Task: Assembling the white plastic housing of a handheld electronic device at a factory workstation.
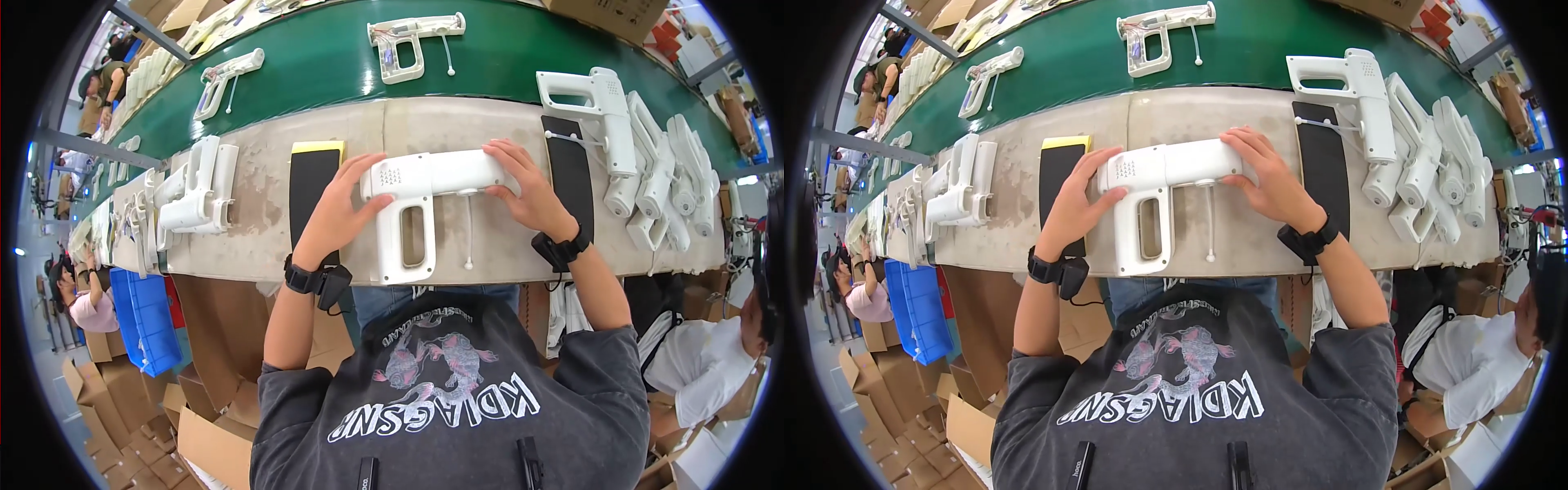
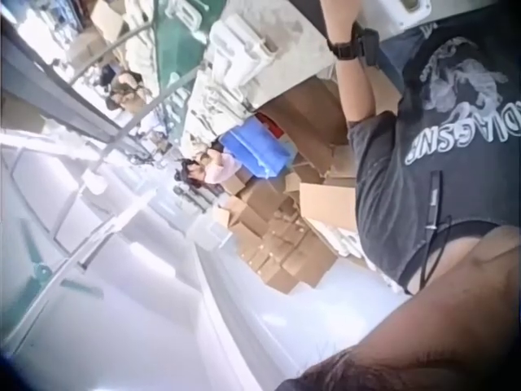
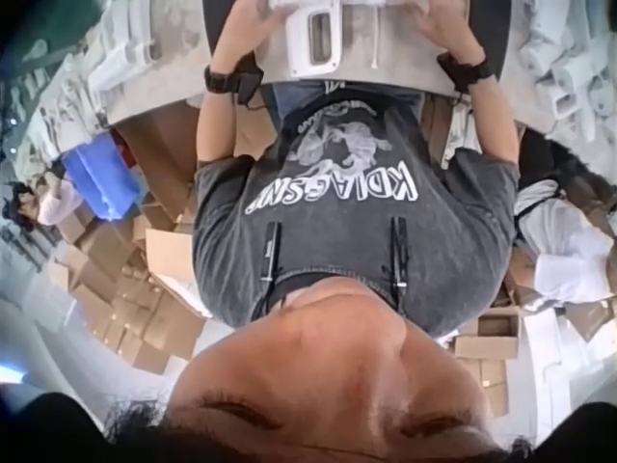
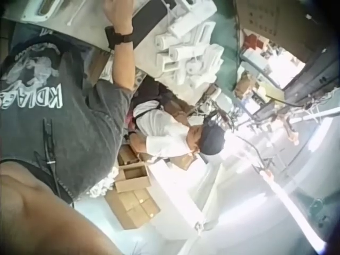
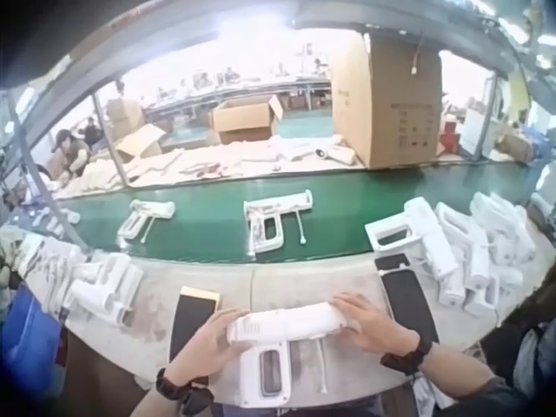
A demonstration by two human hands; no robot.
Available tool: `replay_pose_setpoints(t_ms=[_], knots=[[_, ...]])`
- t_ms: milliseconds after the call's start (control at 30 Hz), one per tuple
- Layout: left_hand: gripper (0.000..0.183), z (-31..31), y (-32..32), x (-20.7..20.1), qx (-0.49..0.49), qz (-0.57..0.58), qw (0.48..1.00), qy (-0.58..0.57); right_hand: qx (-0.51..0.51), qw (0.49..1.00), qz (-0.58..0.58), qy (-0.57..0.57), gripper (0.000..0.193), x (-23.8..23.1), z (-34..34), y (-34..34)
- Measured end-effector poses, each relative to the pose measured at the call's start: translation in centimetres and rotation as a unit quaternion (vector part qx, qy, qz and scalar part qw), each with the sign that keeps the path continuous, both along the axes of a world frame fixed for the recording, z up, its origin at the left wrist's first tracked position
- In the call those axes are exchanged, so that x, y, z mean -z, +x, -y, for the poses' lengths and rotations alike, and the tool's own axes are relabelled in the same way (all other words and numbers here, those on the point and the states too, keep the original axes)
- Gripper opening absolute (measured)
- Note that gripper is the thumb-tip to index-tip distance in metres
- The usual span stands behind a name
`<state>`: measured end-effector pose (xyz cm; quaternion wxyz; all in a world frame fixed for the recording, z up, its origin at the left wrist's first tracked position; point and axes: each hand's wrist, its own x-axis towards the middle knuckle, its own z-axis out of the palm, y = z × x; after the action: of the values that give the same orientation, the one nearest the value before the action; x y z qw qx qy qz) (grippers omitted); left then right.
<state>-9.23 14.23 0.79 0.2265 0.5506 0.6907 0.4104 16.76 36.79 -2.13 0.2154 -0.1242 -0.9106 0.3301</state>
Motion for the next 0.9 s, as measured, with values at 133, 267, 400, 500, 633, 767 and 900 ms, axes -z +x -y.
replay_pose_setpoints(t_ms=[133, 267, 400, 500, 633, 767, 900], knots=[[0.049, -0.5, -0.1, 0.4, 0.01, -0.026, 1.0, 0.008, -0.008, 1.0, 0.0, -0.004, 0.066, 0.2, -0.1, -0.1], [0.046, -0.6, 0.4, 0.6, -0.001, -0.034, 0.999, 0.014, 0.0, 1.0, 0.016, 0.001, 0.066, 0.1, -0.2, -0.3], [0.046, -0.6, 0.6, 0.1, 0.002, -0.043, 0.999, 0.007, 0.003, 0.999, 0.033, 0.004, 0.065, 0.3, -0.3, -0.2], [0.048, -0.6, 0.8, 0.0, 0.002, -0.047, 0.999, -0.006, 0.007, 0.999, 0.04, 0.031, 0.065, 0.1, -0.5, -0.3], [0.05, -0.8, 0.9, 0.3, 0.002, -0.07, 0.997, -0.033, 0.001, 0.996, 0.058, 0.062, 0.065, -0.1, -0.9, -0.5], [0.051, -0.9, 1.0, 0.4, 0.002, -0.07, 0.996, -0.05, -0.005, 0.995, 0.061, 0.079, 0.065, 0.0, -1.1, -0.5], [0.05, -1.3, 0.6, 0.8, 0.01, -0.092, 0.995, -0.043, -0.005, 0.995, 0.056, 0.08, 0.065, -0.3, -0.7, -0.5]])
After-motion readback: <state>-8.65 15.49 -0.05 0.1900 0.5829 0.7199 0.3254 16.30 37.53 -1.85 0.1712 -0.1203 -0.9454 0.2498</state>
